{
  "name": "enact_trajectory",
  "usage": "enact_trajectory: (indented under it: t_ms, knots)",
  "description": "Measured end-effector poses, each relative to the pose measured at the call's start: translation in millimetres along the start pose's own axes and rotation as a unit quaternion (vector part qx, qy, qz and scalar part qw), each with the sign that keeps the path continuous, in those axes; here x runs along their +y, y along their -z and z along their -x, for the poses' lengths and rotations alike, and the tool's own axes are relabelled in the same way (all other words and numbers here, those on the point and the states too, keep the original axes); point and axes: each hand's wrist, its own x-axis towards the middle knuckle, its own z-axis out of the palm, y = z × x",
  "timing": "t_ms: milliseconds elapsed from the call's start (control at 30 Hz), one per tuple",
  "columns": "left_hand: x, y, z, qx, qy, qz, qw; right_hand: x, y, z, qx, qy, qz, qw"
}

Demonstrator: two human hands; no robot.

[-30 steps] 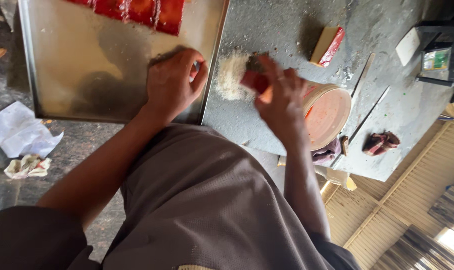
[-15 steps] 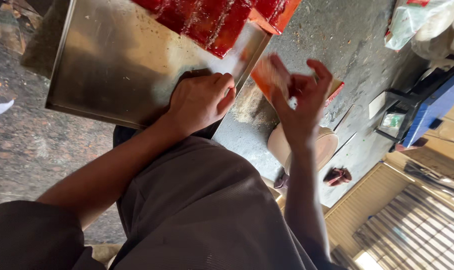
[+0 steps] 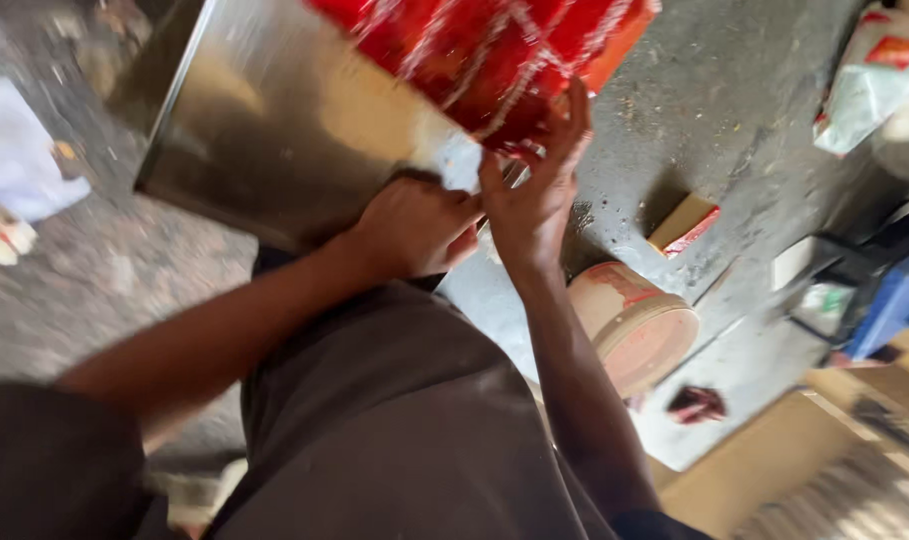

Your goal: The person dips individual rectangular slices of cake into a bucket of red liquid and then places them onto a metal tray.

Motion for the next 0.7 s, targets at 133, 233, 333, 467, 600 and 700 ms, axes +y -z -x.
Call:
enact_trajectory:
  t_ms: [133,233,333,467,600,700]
  knots:
    - [11.8,-3.3,-2.4,0.051,0.047,-0.041,0.997,-1.3,-8.8,-12.2,0.015,-0.054,0.029,0.998]
    - [22.7,3.3,-12.4,0.037,0.03,-0.075,0.996,-16.3,32.2,-4.1,-0.012,-0.047,-0.013,0.999]
    - [34.2,0.6,-19.5,0.039,0.057,-0.053,0.996,-2.8,85.8,-4.0,-0.009,0.005,0.051,0.999]
    - [32.9,-10.5,-19.8,0.037,0.1,-0.112,0.988,53.1,163.9,17.8,0.067,-0.072,0.133,0.986]
    - [27.0,-17.7,-11.5,0.037,0.137,-0.141,0.98,114.1,221.2,37.8,0.077,-0.087,0.248,0.962]
    - [25.9,-16.8,-10.0,0.028,0.126,-0.138,0.982,135.8,230.5,44.4,0.026,-0.139,0.234,0.962]
